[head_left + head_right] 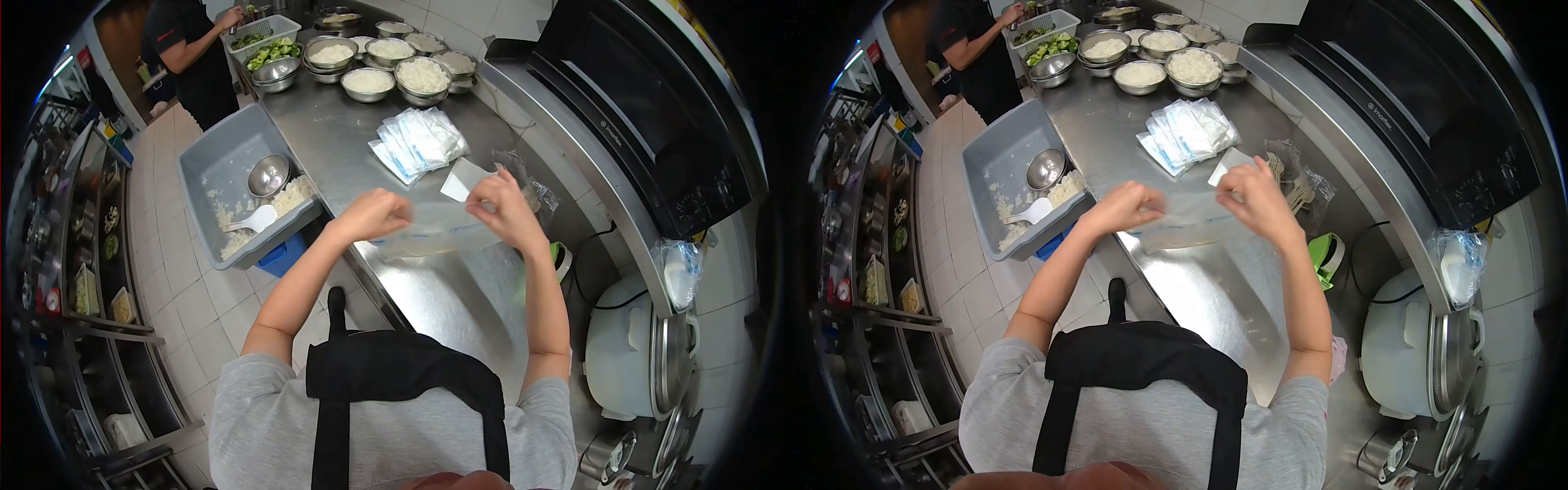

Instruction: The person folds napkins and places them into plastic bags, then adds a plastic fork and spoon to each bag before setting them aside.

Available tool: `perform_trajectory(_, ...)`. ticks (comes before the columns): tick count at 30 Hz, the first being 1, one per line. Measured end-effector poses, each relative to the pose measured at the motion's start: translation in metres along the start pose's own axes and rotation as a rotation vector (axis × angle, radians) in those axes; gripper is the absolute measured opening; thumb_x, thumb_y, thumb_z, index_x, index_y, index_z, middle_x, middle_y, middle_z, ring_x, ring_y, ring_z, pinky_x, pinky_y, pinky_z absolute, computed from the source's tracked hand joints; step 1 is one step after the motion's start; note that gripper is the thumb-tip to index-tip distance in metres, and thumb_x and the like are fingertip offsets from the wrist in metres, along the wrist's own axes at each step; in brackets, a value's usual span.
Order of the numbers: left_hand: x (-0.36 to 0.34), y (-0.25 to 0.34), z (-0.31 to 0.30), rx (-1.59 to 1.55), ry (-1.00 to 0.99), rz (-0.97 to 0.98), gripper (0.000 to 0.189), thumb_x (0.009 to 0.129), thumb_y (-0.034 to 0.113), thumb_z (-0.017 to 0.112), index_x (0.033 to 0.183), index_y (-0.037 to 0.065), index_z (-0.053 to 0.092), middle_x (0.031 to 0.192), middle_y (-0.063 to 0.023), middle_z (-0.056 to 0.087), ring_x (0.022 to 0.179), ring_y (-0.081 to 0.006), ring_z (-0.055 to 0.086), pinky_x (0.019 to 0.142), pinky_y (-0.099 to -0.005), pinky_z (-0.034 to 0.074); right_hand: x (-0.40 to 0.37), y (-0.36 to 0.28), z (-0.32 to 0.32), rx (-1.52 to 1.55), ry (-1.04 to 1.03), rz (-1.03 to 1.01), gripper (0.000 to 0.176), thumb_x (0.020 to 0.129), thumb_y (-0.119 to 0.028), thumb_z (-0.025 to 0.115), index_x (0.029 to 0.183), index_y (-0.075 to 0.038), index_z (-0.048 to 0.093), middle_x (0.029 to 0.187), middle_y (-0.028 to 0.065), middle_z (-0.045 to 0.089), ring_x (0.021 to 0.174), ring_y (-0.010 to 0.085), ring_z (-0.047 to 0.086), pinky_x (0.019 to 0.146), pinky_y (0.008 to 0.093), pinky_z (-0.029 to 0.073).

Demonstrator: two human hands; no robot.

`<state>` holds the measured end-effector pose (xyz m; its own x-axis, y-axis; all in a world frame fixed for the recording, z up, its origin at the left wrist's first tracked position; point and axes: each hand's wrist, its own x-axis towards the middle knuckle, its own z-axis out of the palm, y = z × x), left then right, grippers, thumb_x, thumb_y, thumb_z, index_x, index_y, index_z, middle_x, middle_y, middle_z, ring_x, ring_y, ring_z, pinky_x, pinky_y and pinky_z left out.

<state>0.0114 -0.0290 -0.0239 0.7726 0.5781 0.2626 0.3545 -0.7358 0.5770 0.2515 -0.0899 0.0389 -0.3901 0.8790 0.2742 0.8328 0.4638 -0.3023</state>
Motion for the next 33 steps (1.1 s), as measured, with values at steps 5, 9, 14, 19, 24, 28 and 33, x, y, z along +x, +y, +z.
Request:
perform_trajectory(5,-0.026,-0.030,0.013,-0.187,0.147,-0.124,0.013,0.077,0.013,0.062,0.080,0.001,0.065,0.076,-0.0174,0.063,0.074,-0.0328,0.061,0.065,-0.0363,0.046,-0.052,0.053,0.024,0.524,0.233,0.188,0.011,0.071,-0.006,0.066,0.078,-0.001,0.061,0.075,0.0041,0.061,0.076,0.0153,0.057,0.075,0.0275,0.043)
perform_trajectory(9,-0.060,-0.041,0.064,-0.320,0.167,-0.183,0.015,0.079,0.013,0.062,0.087,0.001,0.066,0.079,-0.0122,0.066,0.073,-0.0195,0.064,0.065,-0.0308,0.048,-0.121,0.061,0.083,0.901,0.247,0.485,0.009,0.075,-0.006,0.065,0.077,0.000,0.060,0.076,0.0024,0.063,0.074,0.0096,0.056,0.066,0.0237,0.042)
perform_trajectory(14,-0.088,-0.051,0.133,-0.433,0.125,-0.442,0.017,0.083,0.015,0.059,0.085,-0.001,0.064,0.072,-0.0114,0.066,0.065,-0.0179,0.062,0.060,-0.0301,0.047,-0.174,0.080,0.176,0.872,0.341,0.782,0.009,0.080,-0.007,0.061,0.075,-0.001,0.057,0.072,0.0030,0.062,0.066,0.0097,0.058,0.058,0.0240,0.044)
perform_trajectory(19,-0.077,-0.046,0.143,-0.301,0.239,-0.562,0.021,0.085,0.017,0.055,0.077,-0.002,0.061,0.062,-0.0088,0.063,0.051,-0.0156,0.057,0.050,-0.0305,0.042,-0.160,0.075,0.185,0.740,0.474,0.946,0.014,0.083,-0.013,0.058,0.073,-0.003,0.054,0.064,0.0073,0.061,0.058,0.0156,0.061,0.055,0.0286,0.045)
perform_trajectory(24,-0.069,-0.043,0.135,-0.087,0.247,-0.563,0.017,0.084,0.016,0.056,0.084,-0.001,0.059,0.063,-0.0092,0.062,0.052,-0.0238,0.057,0.051,-0.0345,0.042,-0.139,0.073,0.181,0.099,0.343,0.989,0.020,0.085,-0.022,0.055,0.076,-0.004,0.055,0.061,0.0130,0.061,0.059,0.0284,0.061,0.056,0.0388,0.045)
perform_trajectory(28,-0.061,-0.033,0.123,0.043,0.424,-0.401,0.033,0.078,0.015,0.060,0.108,0.001,0.053,0.101,-0.0152,0.061,0.083,-0.0276,0.061,0.067,-0.0350,0.046,-0.140,0.080,0.183,0.029,0.343,0.996,0.021,0.084,-0.025,0.055,0.076,-0.005,0.056,0.061,0.0140,0.060,0.064,0.0348,0.060,0.059,0.0443,0.044)
perform_trajectory(33,-0.041,-0.001,0.142,0.125,-0.007,0.129,0.054,0.075,0.009,0.059,0.126,0.000,0.042,0.130,-0.0186,0.042,0.123,-0.0326,0.038,0.100,-0.0452,0.032,-0.137,0.081,0.181,0.130,0.290,1.040,0.020,0.084,-0.024,0.055,0.076,-0.005,0.056,0.062,0.0147,0.061,0.065,0.0349,0.060,0.061,0.0446,0.045)
